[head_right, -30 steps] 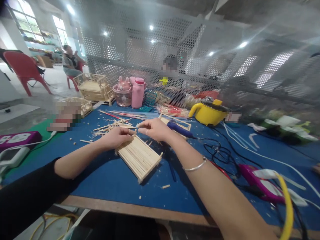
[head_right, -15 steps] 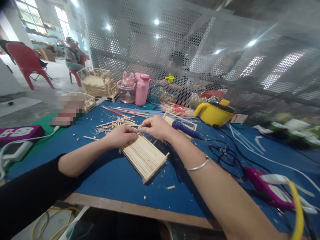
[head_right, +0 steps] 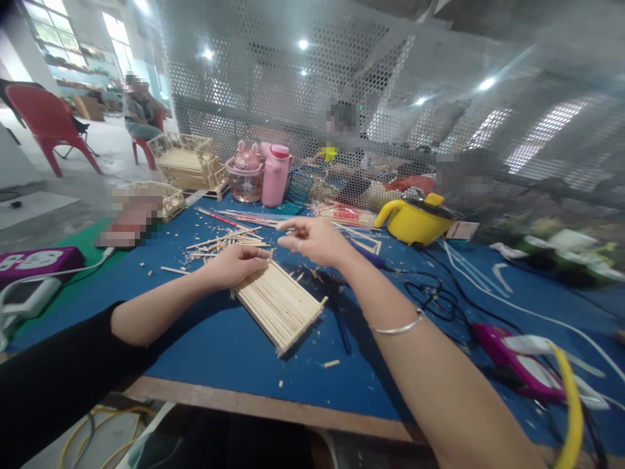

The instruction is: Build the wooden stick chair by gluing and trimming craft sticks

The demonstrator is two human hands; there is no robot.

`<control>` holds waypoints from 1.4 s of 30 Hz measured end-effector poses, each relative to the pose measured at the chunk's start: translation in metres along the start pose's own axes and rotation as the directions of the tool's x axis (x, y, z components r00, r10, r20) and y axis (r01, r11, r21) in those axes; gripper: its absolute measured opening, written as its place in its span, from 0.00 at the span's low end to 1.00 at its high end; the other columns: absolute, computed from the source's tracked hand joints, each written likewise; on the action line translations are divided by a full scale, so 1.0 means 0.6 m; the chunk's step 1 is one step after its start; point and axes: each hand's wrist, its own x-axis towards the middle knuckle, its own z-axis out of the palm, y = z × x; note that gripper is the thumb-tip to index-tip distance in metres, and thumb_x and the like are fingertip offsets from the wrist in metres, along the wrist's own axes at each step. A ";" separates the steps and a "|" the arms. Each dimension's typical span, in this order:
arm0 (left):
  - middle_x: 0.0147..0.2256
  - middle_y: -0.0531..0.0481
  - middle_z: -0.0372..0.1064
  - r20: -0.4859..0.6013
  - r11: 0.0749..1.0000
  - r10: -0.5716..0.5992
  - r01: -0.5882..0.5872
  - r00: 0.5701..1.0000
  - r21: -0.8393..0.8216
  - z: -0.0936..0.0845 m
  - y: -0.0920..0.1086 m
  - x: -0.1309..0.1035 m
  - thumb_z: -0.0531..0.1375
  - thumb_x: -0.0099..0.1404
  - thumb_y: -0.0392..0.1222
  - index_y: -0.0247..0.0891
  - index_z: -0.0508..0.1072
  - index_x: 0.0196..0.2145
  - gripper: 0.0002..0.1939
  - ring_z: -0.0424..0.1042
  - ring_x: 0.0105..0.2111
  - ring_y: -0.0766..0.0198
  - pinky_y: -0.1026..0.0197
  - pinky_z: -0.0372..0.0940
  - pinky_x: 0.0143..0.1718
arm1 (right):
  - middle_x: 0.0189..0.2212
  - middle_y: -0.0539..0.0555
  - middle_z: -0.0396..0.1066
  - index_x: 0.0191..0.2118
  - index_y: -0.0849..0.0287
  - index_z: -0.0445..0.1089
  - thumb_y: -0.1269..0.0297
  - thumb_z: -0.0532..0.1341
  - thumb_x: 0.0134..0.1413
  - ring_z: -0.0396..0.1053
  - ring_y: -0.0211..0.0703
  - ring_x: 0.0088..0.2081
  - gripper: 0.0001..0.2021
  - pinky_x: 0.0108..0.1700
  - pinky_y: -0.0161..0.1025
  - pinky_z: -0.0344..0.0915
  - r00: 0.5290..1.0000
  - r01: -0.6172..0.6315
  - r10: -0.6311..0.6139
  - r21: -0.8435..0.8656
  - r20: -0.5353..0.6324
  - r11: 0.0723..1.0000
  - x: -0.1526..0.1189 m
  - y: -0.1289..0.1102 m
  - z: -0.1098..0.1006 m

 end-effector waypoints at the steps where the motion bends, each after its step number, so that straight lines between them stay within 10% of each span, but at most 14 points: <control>1: 0.27 0.51 0.73 0.007 0.999 0.006 -0.006 1.000 -0.039 0.000 -0.002 0.001 0.57 0.53 0.39 0.34 0.76 0.41 0.18 0.68 0.25 0.67 0.66 0.61 0.27 | 0.27 0.51 0.73 0.47 0.59 0.71 0.58 0.63 0.48 0.68 0.35 0.24 0.19 0.22 0.31 0.60 0.996 -0.017 0.022 0.059 -0.090 0.998 -0.010 0.002 -0.011; 5: 0.27 0.50 0.72 0.049 0.990 -0.024 0.030 0.999 -0.135 0.001 -0.007 0.002 0.59 0.50 0.38 0.33 0.75 0.43 0.20 0.68 0.24 0.66 0.65 0.62 0.26 | 0.27 0.51 0.70 0.44 0.59 0.70 0.51 0.59 0.52 0.65 0.32 0.19 0.19 0.18 0.29 0.56 0.896 -0.012 0.092 0.184 -0.435 0.983 -0.073 0.025 -0.043; 9: 0.22 0.53 0.68 0.046 0.983 -0.074 0.080 0.996 -0.162 0.003 -0.007 -0.008 0.59 0.48 0.36 0.34 0.74 0.41 0.19 0.64 0.20 0.69 0.67 0.58 0.21 | 0.25 0.49 0.69 0.45 0.60 0.69 0.52 0.56 0.55 0.61 0.31 0.15 0.19 0.17 0.32 0.56 0.849 -0.067 0.122 0.124 -0.514 0.990 -0.132 0.063 -0.046; 18: 0.23 0.58 0.62 -0.178 0.928 -0.131 0.057 0.975 -0.369 0.030 -0.007 -0.061 0.60 0.51 0.39 0.34 0.65 0.49 0.26 0.61 0.19 0.72 0.69 0.56 0.19 | 0.41 0.57 0.70 0.47 0.59 0.69 0.68 0.57 0.48 0.68 0.40 0.33 0.17 0.33 0.37 0.66 0.875 0.062 -0.136 -0.171 -0.464 0.983 -0.139 0.091 -0.018; 24: 0.28 0.55 0.65 -0.153 0.920 -0.163 0.094 0.975 -0.381 0.034 -0.011 -0.090 0.60 0.56 0.51 0.38 0.64 0.48 0.25 0.64 0.21 0.70 0.67 0.61 0.20 | 0.27 0.51 0.70 0.45 0.61 0.70 0.64 0.54 0.53 0.66 0.39 0.28 0.15 0.34 0.37 0.63 0.948 0.007 -0.042 -0.111 -0.317 0.994 -0.140 0.099 -0.006; 32: 0.28 0.50 0.69 -0.425 0.974 0.168 -0.082 0.889 0.212 0.003 -0.038 -0.076 0.52 0.63 0.52 0.37 0.70 0.43 0.18 0.67 0.25 0.64 0.63 0.61 0.27 | 0.25 0.50 0.68 0.43 0.60 0.70 0.62 0.50 0.57 0.64 0.39 0.25 0.15 0.31 0.36 0.61 0.904 0.040 -0.071 -0.082 -0.421 0.996 -0.137 0.098 -0.013; 42: 0.43 0.38 0.72 -0.403 0.737 0.244 0.101 0.882 0.669 -0.077 -0.012 0.006 0.53 0.60 0.37 0.38 0.76 0.41 0.15 0.69 0.45 0.51 0.57 0.61 0.45 | 0.26 0.50 0.71 0.39 0.58 0.71 0.52 0.53 0.56 0.65 0.41 0.27 0.17 0.32 0.37 0.61 0.930 -0.002 -0.057 -0.161 -0.362 0.987 -0.138 0.100 -0.006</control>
